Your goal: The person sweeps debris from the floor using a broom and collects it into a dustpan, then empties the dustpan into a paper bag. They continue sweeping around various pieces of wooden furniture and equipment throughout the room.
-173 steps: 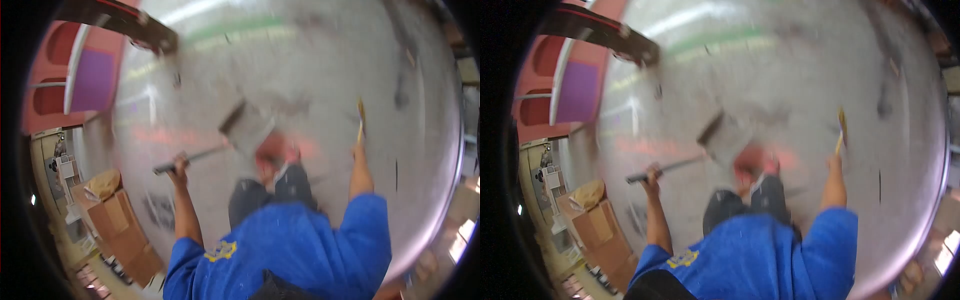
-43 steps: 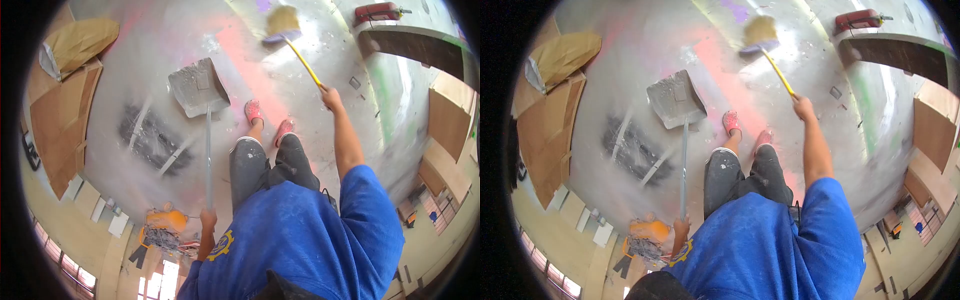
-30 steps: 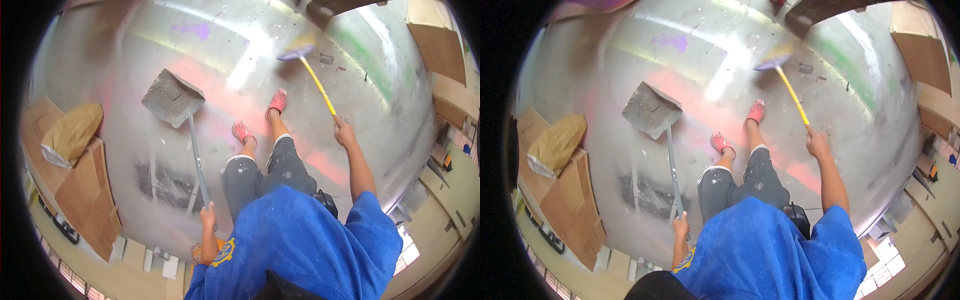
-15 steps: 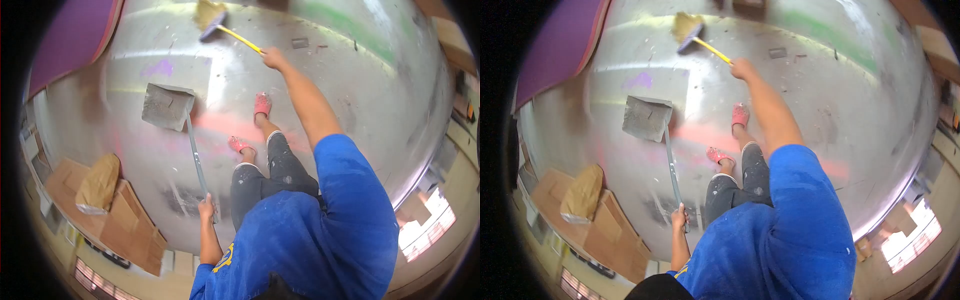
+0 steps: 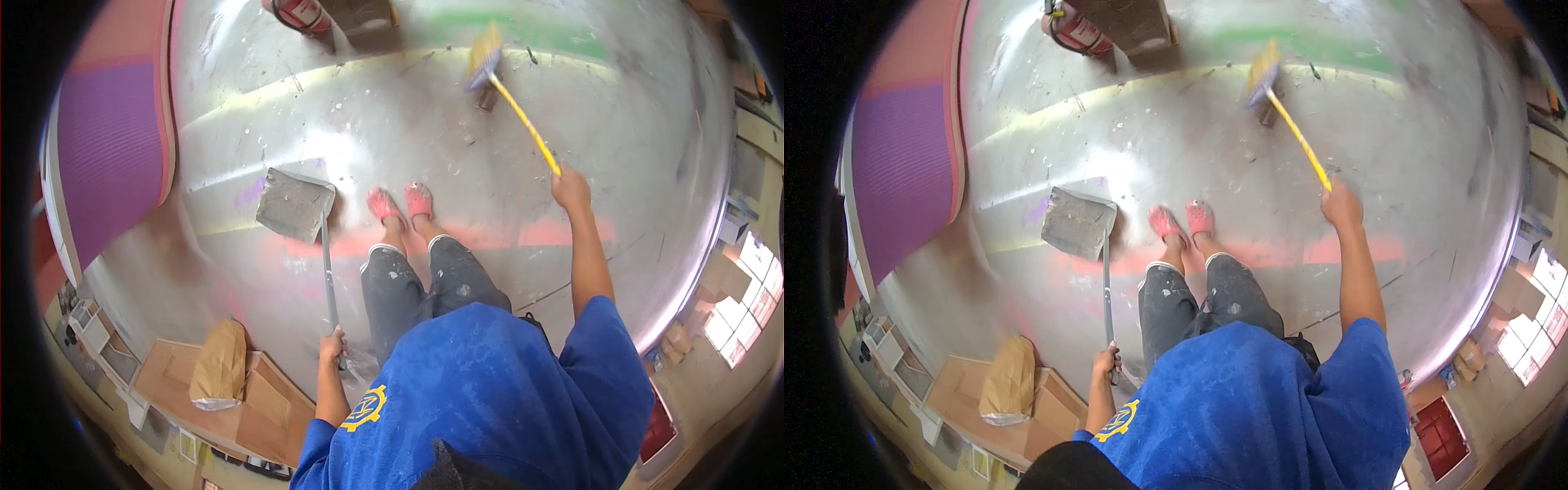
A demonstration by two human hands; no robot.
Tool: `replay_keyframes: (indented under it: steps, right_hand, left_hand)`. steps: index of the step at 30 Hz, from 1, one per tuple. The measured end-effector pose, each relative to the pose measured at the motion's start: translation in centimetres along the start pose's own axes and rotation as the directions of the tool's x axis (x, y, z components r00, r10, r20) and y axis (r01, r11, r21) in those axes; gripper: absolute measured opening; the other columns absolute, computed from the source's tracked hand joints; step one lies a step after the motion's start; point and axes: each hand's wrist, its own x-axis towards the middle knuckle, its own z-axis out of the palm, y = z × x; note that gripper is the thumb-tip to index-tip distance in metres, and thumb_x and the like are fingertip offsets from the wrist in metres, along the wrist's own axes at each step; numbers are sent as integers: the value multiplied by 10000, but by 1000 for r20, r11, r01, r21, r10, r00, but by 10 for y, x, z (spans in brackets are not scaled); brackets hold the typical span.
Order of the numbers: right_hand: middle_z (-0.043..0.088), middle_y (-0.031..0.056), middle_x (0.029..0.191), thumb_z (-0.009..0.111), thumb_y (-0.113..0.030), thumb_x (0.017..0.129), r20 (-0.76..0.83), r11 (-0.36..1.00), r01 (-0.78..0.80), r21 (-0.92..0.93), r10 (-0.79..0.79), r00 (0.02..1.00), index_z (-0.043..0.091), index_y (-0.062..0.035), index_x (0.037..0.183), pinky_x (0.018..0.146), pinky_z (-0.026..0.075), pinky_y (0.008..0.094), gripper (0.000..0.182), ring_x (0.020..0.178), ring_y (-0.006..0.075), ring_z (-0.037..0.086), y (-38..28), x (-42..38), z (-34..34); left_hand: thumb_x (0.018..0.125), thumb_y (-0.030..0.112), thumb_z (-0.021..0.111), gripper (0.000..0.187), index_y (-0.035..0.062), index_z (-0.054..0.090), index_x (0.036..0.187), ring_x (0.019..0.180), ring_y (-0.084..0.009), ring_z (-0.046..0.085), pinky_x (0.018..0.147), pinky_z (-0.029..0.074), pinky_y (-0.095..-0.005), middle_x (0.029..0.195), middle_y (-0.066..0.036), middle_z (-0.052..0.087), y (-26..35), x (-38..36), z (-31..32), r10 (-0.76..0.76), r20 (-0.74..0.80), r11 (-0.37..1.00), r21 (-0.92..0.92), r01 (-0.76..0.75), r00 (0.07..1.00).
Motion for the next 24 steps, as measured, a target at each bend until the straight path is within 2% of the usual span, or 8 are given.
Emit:
replay_keyframes:
  steps: [3,4,5,8,11,15,18,24]
  right_hand:
    - [599,215,787,549,-151,748,-225,990,134,-51,-142,964,479,12,1034,643,477,455,337,713,367,596,-10,76,-10]
    - [585,195,708,527,-88,712,88,966,-119,230,101,991,458,27,1028,489,475,429,343,524,323,584,-55,102,-49]
    - [574,233,696,490,-102,715,176,940,-57,337,-3,984,425,45,1064,450,463,405,385,521,328,586,-83,131,-69]
    - [613,185,952,543,-181,729,55,954,226,-195,-219,974,613,13,929,717,490,397,287,859,329,603,-161,263,-66]
    - [619,162,945,535,-150,759,62,914,296,-276,-290,955,617,-27,946,700,496,400,238,844,320,608,-209,304,-68]
    - [621,149,893,479,-101,798,233,854,382,-353,-316,920,598,-57,984,691,494,407,226,839,307,607,-197,281,-56]
    - [604,153,879,459,-81,795,260,855,383,-351,-304,917,519,-103,1066,670,478,437,279,830,317,592,-116,205,-32]
    - [591,204,924,483,-43,741,381,974,137,-177,-61,922,510,-90,1140,744,457,448,403,872,367,566,1,40,-36]
  left_hand:
    - [859,299,529,377,-78,540,860,345,-157,420,318,326,-286,516,-67,452,4,-4,-12,21,1,994,109,-21,1000]
    - [860,294,528,371,-76,539,856,346,-157,421,318,326,-287,509,-66,449,10,0,-13,40,3,988,150,-40,999]
    - [860,289,529,364,-75,537,852,347,-156,422,317,324,-287,506,-66,450,18,0,-13,27,10,992,122,-28,1000]
    - [861,277,530,348,-71,529,841,349,-153,425,315,320,-288,501,-66,452,32,-13,-15,-33,4,992,119,32,999]
    - [856,263,536,334,-69,518,821,346,-153,419,314,320,-295,498,-63,451,44,-18,-16,-53,-36,979,198,59,998]
    - [855,240,527,325,-44,500,697,341,-164,415,320,319,-310,480,-60,432,81,-31,-26,-48,-3,963,264,47,999]
    - [856,249,522,343,-38,504,668,344,-168,418,331,328,-315,477,-61,431,67,-10,-36,-98,64,993,76,93,993]
    - [865,259,511,333,-44,535,727,345,-170,417,328,316,-315,477,-59,432,77,-14,-34,-121,103,988,107,110,987]
